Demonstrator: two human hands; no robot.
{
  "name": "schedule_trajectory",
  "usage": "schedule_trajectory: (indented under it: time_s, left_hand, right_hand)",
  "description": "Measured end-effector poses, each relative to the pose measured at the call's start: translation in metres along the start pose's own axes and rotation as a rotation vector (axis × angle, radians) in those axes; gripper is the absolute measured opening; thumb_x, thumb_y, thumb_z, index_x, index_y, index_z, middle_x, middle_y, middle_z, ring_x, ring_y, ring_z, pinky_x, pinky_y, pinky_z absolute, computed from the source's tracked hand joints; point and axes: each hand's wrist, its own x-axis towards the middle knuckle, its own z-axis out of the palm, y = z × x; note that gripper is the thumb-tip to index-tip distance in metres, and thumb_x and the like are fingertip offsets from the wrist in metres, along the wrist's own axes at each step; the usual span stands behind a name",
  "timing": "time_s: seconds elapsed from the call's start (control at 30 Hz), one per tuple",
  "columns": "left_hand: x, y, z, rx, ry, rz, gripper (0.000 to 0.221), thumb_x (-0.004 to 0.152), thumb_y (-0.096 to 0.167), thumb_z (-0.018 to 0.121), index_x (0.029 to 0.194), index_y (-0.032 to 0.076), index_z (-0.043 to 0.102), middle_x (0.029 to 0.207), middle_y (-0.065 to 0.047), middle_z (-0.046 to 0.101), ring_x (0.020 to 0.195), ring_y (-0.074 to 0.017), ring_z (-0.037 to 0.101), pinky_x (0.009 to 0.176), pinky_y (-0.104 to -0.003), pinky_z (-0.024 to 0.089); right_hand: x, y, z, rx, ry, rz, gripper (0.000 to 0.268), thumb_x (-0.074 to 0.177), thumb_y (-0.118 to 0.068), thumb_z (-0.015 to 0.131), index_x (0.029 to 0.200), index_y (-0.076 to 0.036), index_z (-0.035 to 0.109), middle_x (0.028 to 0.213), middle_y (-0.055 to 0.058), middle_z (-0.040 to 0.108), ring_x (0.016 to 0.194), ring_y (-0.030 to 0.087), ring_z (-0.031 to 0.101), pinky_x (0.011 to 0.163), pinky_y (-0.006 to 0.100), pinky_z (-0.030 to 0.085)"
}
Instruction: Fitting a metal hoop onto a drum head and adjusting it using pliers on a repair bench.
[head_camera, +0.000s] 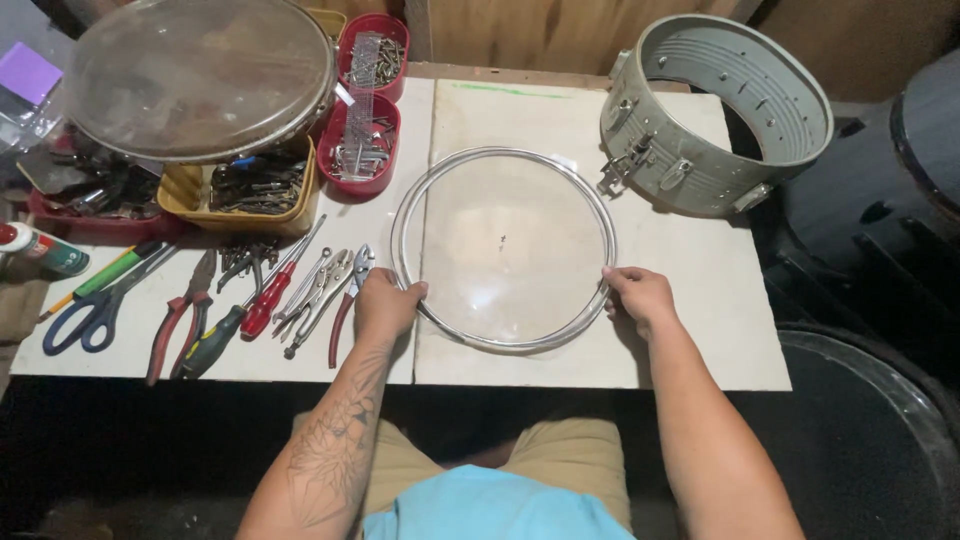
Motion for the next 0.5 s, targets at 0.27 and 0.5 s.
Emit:
schedule_trajectory:
  time_s: [0.27, 0.5]
  left_hand:
    - [0.016, -0.013, 0.012, 0.002, 0.005, 0.000, 0.059, 0.079, 0.041, 0.083, 0.123, 0.004, 0.067, 0.120, -0.018, 0.073, 0.123, -0.0393, 0.064, 0.100, -0.051, 0.053]
    - [0.017, -0.015, 0.013, 0.009, 0.013, 0.015, 0.055, 0.080, 0.037, 0.083, 0.121, 0.003, 0.068, 0.120, -0.020, 0.073, 0.122, -0.0411, 0.065, 0.099, -0.052, 0.053]
  right_hand:
    - [-0.007, 0.002, -0.001, 0.101, 0.065, 0.024, 0.033, 0.101, -0.020, 0.066, 0.119, 0.008, 0.065, 0.096, 0.024, 0.062, 0.076, 0.028, 0.071, 0.069, 0.043, 0.067]
    - [-0.016, -0.008, 0.003, 0.052, 0.061, -0.008, 0.032, 0.099, -0.017, 0.064, 0.118, 0.009, 0.066, 0.088, 0.023, 0.063, 0.071, 0.028, 0.072, 0.063, 0.042, 0.068]
